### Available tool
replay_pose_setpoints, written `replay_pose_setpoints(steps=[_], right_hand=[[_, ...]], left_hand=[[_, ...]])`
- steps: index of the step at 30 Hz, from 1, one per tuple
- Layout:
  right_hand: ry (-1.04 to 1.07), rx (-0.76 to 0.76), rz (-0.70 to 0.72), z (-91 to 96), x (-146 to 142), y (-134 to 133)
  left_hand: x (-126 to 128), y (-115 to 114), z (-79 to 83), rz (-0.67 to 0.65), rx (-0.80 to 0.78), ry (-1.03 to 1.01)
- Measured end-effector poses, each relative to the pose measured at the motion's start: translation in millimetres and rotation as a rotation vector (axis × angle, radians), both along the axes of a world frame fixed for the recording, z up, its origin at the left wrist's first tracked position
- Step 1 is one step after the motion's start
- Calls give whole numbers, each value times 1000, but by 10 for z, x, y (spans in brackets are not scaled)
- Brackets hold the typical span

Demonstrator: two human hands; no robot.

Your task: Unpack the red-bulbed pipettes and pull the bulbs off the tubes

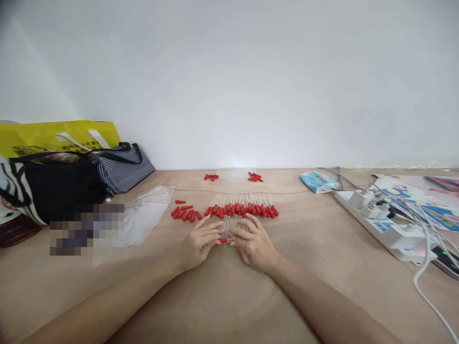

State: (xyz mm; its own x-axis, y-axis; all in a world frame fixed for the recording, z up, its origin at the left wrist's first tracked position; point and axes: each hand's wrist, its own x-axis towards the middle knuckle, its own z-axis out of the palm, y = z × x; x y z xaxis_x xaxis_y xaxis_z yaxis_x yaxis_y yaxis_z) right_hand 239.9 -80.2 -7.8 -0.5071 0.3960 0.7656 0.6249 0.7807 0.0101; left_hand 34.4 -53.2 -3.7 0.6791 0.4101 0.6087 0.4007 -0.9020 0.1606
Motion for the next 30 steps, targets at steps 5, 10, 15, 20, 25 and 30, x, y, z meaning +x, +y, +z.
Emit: replay_pose_setpoints(steps=[5, 10, 15, 20, 25, 30], right_hand=[[3, 6, 5, -5, -1, 0], [16, -15, -11, -24, 59, 1], [112, -100, -155, -60, 155, 17], [172, -278, -276, -79, 202, 57], [248, -387, -339, -56, 264, 78], [262, -387, -388, -64, 272, 74]], left_hand=[[0, 3, -16, -8, 9, -12], [-37, 29, -39, -6, 35, -25], [-92, 39, -33, 65, 5, -99], [-95, 50, 41, 267, -104, -210], [-401, 258, 197, 612, -236, -386], [-763, 447, 263, 816, -382, -467]])
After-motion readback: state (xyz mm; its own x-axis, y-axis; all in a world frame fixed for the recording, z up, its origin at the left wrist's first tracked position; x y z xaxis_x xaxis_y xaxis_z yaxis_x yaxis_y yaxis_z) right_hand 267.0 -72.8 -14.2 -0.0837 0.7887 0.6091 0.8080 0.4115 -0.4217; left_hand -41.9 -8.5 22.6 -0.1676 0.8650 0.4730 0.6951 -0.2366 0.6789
